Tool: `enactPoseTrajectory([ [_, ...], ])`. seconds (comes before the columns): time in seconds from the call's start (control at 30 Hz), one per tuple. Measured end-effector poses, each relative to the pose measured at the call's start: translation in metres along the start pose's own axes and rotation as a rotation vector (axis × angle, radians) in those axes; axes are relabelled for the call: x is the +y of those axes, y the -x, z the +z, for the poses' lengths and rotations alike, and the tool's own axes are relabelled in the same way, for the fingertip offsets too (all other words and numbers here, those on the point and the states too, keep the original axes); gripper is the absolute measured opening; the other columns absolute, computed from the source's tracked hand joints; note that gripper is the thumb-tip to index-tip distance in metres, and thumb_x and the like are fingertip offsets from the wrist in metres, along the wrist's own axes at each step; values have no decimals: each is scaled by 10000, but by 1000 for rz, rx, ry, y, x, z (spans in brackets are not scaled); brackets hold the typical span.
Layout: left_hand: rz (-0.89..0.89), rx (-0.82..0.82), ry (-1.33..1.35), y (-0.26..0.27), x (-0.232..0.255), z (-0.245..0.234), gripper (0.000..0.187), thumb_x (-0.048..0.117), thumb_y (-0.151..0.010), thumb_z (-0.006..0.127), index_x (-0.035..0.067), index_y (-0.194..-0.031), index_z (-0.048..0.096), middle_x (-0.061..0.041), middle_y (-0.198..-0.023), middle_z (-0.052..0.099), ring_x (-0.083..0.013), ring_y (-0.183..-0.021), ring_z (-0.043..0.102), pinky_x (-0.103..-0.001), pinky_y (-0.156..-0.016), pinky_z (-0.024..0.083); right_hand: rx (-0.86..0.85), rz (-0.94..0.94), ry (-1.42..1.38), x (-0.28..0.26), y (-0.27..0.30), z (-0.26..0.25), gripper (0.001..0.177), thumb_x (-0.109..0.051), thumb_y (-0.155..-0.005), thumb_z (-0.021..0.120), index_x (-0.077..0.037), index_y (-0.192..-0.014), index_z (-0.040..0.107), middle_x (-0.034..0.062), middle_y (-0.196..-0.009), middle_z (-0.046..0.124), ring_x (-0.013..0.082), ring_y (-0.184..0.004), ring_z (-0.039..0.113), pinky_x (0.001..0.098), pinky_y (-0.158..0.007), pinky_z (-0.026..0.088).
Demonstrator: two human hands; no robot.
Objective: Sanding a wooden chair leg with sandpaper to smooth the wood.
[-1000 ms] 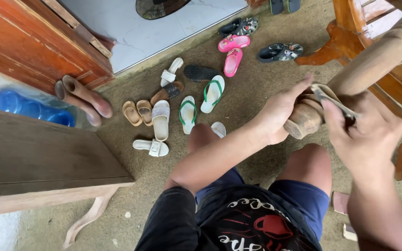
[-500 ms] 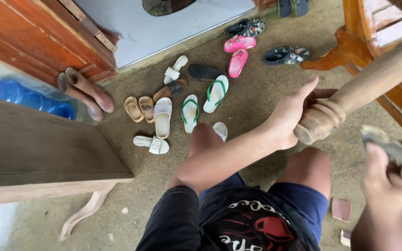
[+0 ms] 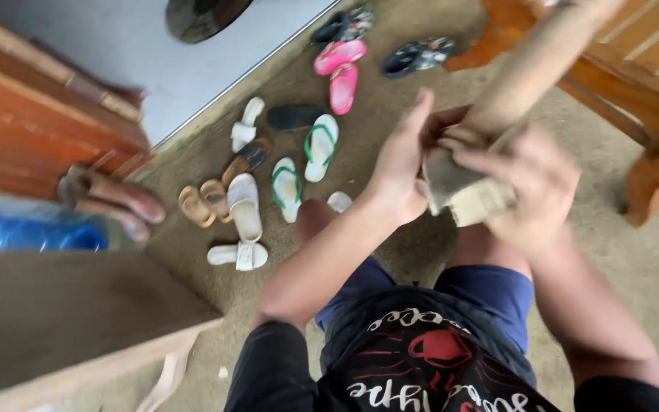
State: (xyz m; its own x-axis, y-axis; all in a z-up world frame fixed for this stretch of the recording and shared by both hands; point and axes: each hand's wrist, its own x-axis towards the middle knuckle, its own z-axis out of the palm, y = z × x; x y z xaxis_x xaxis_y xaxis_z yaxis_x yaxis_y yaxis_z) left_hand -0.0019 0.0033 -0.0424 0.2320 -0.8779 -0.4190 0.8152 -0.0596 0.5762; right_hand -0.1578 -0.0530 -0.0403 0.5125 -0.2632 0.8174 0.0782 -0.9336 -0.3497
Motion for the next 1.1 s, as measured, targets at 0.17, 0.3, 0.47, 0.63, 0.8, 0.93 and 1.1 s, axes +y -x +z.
enactPoseTrajectory([
  [0.17,-54,-186,309,-8,-5,-11,627,601,-986,520,45,-1271,575,49,-790,436,-29,-641,479,-146,-504,416,74,305,4,14,81,-12,185,-201,-946,775,-34,-1026,769,85,-931,516,220,-862,521,343,-792,436],
  [0.3,3,-64,162,-11,-4,-4,580,620,-1014,469,88,-1176,632,32,-721,507,-58,-496,436,-206,-391,319,232,312,-13,2,43,7,288,-134,-1000,757,53,-838,610,190,-891,552,300,-852,564,386,-739,451],
  [0.47,64,-95,75,-9,-9,-1,561,645,-1056,425,132,-1022,648,79,-589,391,-32,-355,322,-221,-240,187,132,172,-23,-21,-1,9,135,72,-1081,768,104,-989,675,237,-967,613,344,-894,587,431,-817,452],
  [0.63,167,59,11,-10,-7,7,489,567,-1056,532,132,-909,701,7,-650,620,-117,-420,574,-275,-303,393,-77,54,222,-2,-24,-5,88,38,-1085,868,72,-1031,806,172,-842,586,296,-791,561,386,-717,448],
  [0.8,105,-102,119,-23,-20,-10,756,720,-1128,329,85,-849,629,-76,-676,635,-188,-496,588,-346,-423,423,-218,40,241,-28,-35,-32,167,-49,-1141,809,67,-1035,751,155,-963,643,287,-772,601,392,-717,490],
  [0.93,173,-29,160,-6,-9,11,664,745,-1060,335,255,-642,498,59,-497,510,-84,-343,498,-257,-282,352,-235,-86,329,-9,-59,-4,205,0,-1101,803,62,-925,719,130,-1005,685,273,-806,631,384,-697,493],
  [1.1,124,-88,137,-24,-20,-9,695,739,-1073,443,89,-923,636,-63,-773,667,-157,-619,642,-294,-531,478,-155,164,153,-7,2,-24,131,13,-1126,781,22,-1003,735,158,-945,622,309,-899,589,408,-803,456],
])
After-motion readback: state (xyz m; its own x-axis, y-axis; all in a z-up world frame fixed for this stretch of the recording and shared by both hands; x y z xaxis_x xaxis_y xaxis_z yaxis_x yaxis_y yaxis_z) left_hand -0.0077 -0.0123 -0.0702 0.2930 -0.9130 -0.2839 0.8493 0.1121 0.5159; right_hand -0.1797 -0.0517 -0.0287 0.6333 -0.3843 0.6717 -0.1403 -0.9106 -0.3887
